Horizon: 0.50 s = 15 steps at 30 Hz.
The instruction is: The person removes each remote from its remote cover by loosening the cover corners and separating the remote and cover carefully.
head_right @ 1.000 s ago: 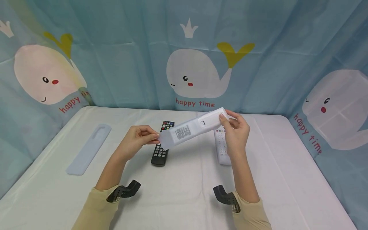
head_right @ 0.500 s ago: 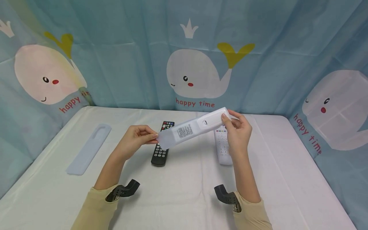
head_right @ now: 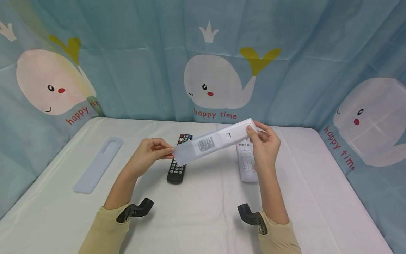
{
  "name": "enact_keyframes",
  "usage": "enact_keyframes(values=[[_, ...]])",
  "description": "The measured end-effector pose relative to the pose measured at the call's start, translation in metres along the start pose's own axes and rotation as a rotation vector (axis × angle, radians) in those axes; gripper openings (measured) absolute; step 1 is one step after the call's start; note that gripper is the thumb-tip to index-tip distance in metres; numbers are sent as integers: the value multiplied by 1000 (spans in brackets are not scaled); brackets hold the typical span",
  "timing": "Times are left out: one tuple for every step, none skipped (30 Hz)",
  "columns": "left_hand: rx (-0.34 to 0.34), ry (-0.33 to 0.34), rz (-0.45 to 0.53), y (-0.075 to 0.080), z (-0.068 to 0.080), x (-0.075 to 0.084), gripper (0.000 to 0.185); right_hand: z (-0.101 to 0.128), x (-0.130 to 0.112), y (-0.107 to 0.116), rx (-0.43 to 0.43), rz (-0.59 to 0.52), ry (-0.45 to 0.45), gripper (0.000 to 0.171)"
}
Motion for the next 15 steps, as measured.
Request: enact_keyframes(values=[[3,3,-3,1,0,0,13,0,0,0,2,2,-1,30],[6,5,-5,1,0,-1,13,-1,0,1,3,4,-3,30],[8,6,-8,2,0,-1,13,-1,0,1,3,2,-5,30],[11,8,-10,2,0,-1,12,-1,0,1,4,-1,-6,31],[12,8,-10,3,0,-1,12,-1,0,1,4,-3,-8,31],[12,7,-11,3,0,-1,12,-1,0,2,4,-7,-11,31],[12,6,-10,3,0,-1,12,-2,1,2,5,-8,-14,31],[10,6,-10,3,0,-1,13,-2,1,3,7,-6,-17,30],[8,6,-10,3,0,-1,13,-2,1,3,9,-6,-19,30],[7,7,-9,3,1,-1,13,-2,2,4,13,-14,-27,30],[6,7,-8,3,1,-1,13,-2,2,5,17,-13,-29,29],[5,9,-8,3,1,-1,13,-2,2,6,20,-11,-31,28],[4,9,-7,3,1,0,13,-2,3,7,22,-8,-31,28],[2,10,-6,4,1,0,13,-3,3,7,25,-15,-29,28],[2,11,-6,4,1,-1,13,-3,3,8,29,-28,-31,27]])
Point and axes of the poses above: each hand's wrist, its own z-axis away from the middle knuckle, its own y-axis out of the back of the hand, x = y × z, the point moved 9 cm from there along -z, towards the middle knuckle, and after that the axes turned 9 degrees about z, right-handed, at the moved point
